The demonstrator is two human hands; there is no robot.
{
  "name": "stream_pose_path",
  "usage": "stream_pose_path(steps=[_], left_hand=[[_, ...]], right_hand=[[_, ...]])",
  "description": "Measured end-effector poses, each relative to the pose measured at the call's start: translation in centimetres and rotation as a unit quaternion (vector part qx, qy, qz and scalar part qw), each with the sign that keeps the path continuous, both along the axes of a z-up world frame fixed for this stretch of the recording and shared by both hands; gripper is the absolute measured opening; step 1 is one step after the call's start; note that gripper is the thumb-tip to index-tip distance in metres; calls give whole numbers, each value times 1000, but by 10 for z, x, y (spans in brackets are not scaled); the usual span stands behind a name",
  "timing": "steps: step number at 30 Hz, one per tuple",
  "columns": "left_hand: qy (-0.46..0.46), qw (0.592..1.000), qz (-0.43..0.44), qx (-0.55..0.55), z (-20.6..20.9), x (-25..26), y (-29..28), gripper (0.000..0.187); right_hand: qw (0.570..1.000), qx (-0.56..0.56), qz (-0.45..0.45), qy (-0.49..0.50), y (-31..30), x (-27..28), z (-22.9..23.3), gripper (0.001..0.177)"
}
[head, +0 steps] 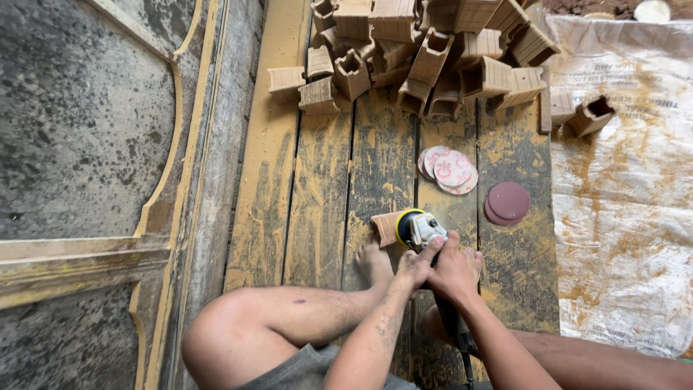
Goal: The person sits on the floor and uses an electric sander to smooth small wooden pieces. They hold each piece with one hand while operating the sander with the other, then place the finished pieces aside.
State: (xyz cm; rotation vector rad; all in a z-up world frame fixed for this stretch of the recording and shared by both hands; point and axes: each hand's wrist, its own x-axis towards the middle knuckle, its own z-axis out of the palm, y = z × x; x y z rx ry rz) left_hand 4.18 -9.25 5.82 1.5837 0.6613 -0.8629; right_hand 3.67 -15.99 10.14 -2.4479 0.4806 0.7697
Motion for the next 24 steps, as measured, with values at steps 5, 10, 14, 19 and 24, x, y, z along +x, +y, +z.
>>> stream_pose_path(steps=[5, 10, 14, 19, 24], left_hand=[[12, 999, 41, 14, 35, -5, 33, 124], [9, 1000, -8, 2, 21, 6, 24, 122], [4, 999, -47, 0, 22, 5, 12, 122], [8, 1000, -6, 10, 23, 1, 27, 121], [5, 999, 38, -4, 15, 2, 22, 123]], right_hand=[[996, 74, 34, 19, 20, -8, -9, 83], [997, -13, 67, 38, 1, 1, -54, 90], [999, 16, 1, -35, -12, 0, -23, 74], [998, 39, 46, 20, 14, 0, -19, 82], [997, 52, 58, 21, 10, 7, -45, 79]])
